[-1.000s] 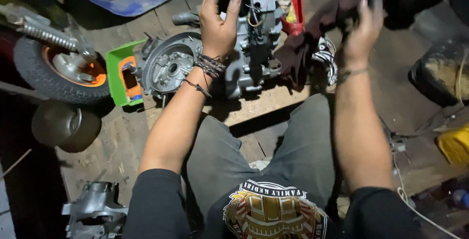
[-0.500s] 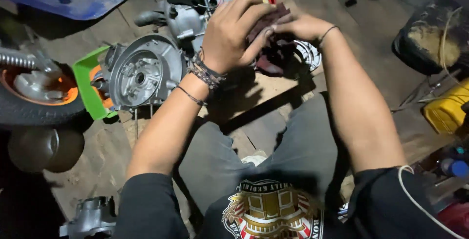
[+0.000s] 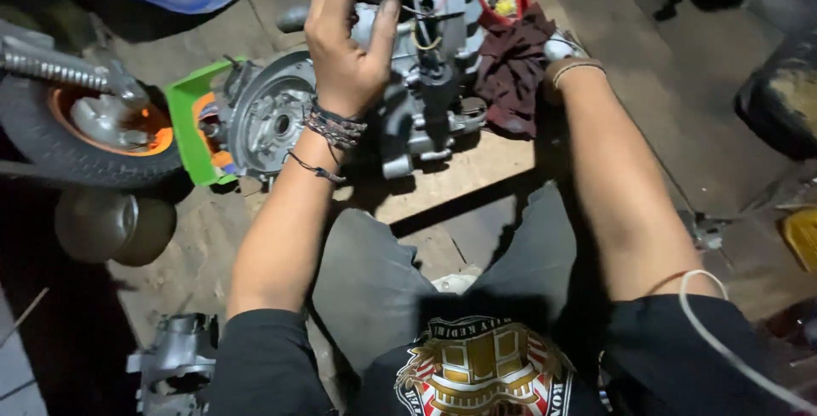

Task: Inspecting, cleaning, and assembling a motorcycle engine block assembly.

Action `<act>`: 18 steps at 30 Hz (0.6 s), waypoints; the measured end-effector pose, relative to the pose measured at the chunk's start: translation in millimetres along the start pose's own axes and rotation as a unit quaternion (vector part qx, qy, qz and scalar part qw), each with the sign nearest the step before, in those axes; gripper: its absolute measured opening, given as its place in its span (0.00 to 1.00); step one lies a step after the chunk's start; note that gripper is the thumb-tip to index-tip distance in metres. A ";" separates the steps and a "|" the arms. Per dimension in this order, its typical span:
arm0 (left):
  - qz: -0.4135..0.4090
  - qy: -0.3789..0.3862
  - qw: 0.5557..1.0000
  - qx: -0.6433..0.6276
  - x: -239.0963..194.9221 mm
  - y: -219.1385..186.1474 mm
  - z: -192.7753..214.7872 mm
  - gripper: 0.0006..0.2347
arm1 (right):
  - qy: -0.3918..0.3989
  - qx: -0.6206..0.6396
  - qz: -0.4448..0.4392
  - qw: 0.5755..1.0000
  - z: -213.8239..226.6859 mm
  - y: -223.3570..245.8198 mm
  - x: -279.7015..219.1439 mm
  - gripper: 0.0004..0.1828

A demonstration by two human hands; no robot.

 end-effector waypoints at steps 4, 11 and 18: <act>0.005 0.001 0.995 0.097 -6.0 29.4 -8.3 0.17 | -0.036 -0.003 0.010 0.999 13.2 38.4 0.5 0.27; -0.038 0.132 0.966 0.220 -15.2 6.1 -42.8 0.20 | -0.096 -0.013 0.009 0.995 42.8 82.1 -33.9 0.28; -0.026 0.076 0.982 0.171 -8.1 5.5 -32.4 0.08 | -0.179 -0.026 0.014 0.983 79.0 111.7 -40.4 0.29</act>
Point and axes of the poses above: each hand's wrist, its own x-axis towards the middle knuckle, its own z-axis out of the back of the hand, y = z × x, the point moved 8 cm from there along x, towards the middle knuckle, and after that the axes turned 7 degrees about z, right-handed, at the moved point
